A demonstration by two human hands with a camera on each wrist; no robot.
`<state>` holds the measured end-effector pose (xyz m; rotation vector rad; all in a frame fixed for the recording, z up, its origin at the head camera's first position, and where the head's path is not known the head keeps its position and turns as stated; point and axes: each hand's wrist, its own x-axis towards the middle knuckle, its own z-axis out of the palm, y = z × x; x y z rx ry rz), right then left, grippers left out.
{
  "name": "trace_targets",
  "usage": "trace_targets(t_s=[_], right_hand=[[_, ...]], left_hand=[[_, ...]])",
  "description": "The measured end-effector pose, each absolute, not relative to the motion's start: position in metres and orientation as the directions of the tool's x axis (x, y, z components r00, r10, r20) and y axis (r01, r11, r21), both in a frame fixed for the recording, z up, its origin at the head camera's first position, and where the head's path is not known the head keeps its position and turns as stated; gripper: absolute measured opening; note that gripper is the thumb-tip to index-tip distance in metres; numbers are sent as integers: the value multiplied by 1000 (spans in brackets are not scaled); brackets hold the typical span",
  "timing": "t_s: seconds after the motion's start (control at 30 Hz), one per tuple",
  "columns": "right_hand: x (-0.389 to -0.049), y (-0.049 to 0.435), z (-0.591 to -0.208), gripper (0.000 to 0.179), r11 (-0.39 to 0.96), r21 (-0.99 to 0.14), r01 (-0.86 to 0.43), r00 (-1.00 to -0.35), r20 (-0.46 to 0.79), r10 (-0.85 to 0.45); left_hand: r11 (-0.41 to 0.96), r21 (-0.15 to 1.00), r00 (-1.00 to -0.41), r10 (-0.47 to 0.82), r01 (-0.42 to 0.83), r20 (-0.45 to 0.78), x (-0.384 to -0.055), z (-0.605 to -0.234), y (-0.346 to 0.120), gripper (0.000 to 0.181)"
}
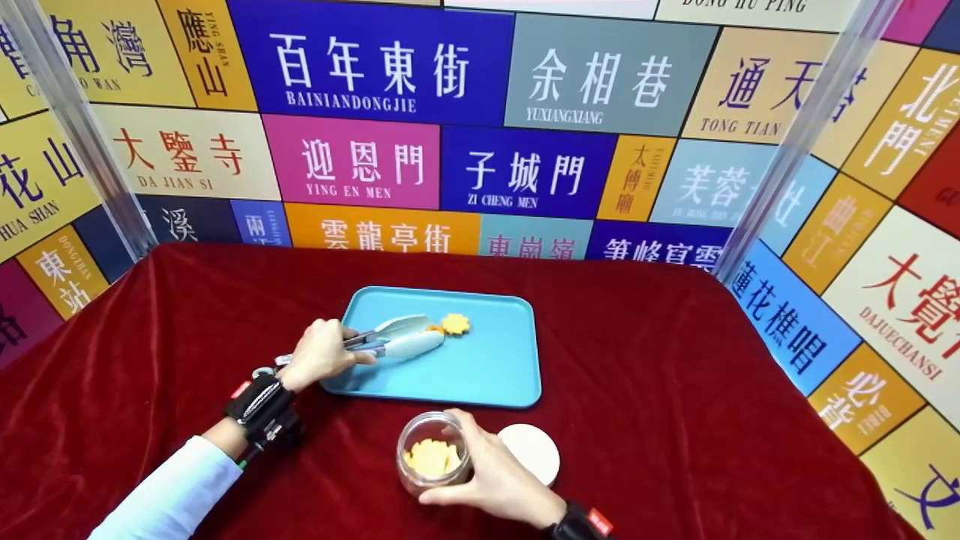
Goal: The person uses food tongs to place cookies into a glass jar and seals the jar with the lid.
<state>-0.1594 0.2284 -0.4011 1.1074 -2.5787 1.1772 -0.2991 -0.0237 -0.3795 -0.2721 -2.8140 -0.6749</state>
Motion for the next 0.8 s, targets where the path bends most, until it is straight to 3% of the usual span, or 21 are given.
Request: trace_targets(t_s=[0.4, 0.8], right_hand=[[-159, 229, -401, 73, 434, -639, -634, -743, 350, -570], [-158, 227, -400, 73, 447, -627, -638, -746, 357, -562]], left_hand=[[879, 406, -947, 132, 249, 294, -295, -377, -33, 30], [806, 502, -925, 137, 312, 355, -289, -374, -53, 29]])
